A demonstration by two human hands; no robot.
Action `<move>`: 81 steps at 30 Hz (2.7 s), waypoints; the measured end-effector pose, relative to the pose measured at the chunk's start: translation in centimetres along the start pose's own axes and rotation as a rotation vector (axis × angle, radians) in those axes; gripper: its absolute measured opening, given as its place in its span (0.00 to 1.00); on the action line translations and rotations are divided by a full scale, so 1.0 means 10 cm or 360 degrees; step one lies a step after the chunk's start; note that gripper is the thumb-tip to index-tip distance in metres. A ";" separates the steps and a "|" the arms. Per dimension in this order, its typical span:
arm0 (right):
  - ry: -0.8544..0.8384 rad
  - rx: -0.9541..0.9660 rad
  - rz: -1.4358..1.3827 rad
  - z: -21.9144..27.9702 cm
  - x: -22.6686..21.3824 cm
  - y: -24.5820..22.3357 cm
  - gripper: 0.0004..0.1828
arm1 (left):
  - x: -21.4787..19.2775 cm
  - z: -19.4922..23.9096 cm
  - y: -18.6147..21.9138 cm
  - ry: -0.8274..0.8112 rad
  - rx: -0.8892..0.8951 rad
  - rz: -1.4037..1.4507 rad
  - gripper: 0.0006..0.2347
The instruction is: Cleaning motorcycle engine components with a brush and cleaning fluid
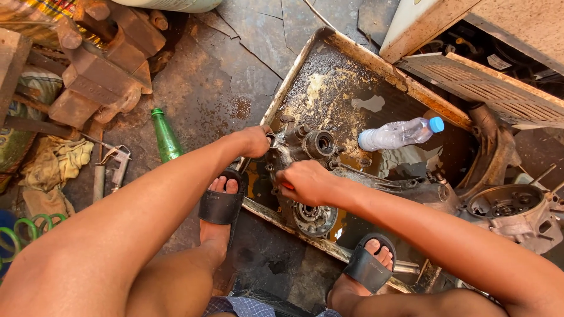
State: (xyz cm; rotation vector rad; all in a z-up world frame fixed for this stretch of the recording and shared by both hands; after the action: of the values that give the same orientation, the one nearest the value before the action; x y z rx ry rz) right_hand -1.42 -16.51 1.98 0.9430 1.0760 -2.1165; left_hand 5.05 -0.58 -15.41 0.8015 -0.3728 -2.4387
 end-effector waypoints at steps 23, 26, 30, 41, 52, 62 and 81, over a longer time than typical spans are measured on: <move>0.0375 -0.0118 -0.0099 0.92 -0.07 -0.15 0.10 | -0.07 0.54 -0.03 0.0346 -0.0173 0.0219 0.40; 0.0514 0.0062 -0.0279 1.22 -0.37 0.01 0.10 | -0.07 0.55 -0.05 0.0338 -0.0148 0.0159 0.40; 0.1139 0.0084 -0.0344 1.68 -0.68 0.29 0.08 | -0.05 0.37 -0.17 0.0373 -0.0140 0.0081 0.40; 0.1291 0.0720 -0.1031 2.75 -0.84 0.62 0.12 | -0.12 0.37 -0.22 0.0341 -0.0118 -0.0054 0.39; 0.0682 0.1928 -0.0624 3.09 -0.10 1.31 0.26 | -0.27 1.01 0.11 0.0314 -0.0160 0.0506 0.31; 0.0405 0.1683 -0.0482 2.77 0.53 1.90 0.20 | -0.38 1.28 0.24 0.0000 -0.0325 0.0458 0.24; 0.0396 0.1495 -0.0433 2.39 0.23 1.69 0.17 | -0.40 1.17 -0.45 0.0151 -0.0415 0.0699 0.17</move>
State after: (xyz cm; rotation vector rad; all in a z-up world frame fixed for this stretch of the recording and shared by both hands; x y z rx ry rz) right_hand 1.97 -45.63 3.02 1.5703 0.2499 -2.8412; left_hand -1.23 6.45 -6.24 0.6405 -0.1663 -1.9806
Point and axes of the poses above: each hand's wrist, its own z-axis away from the middle knuckle, its own x-axis out of the palm, y = z × x, the point moved 5 cm from there along -z, towards the middle knuckle, and after that the axes turned 6 degrees about z, right-handed, at the moved point
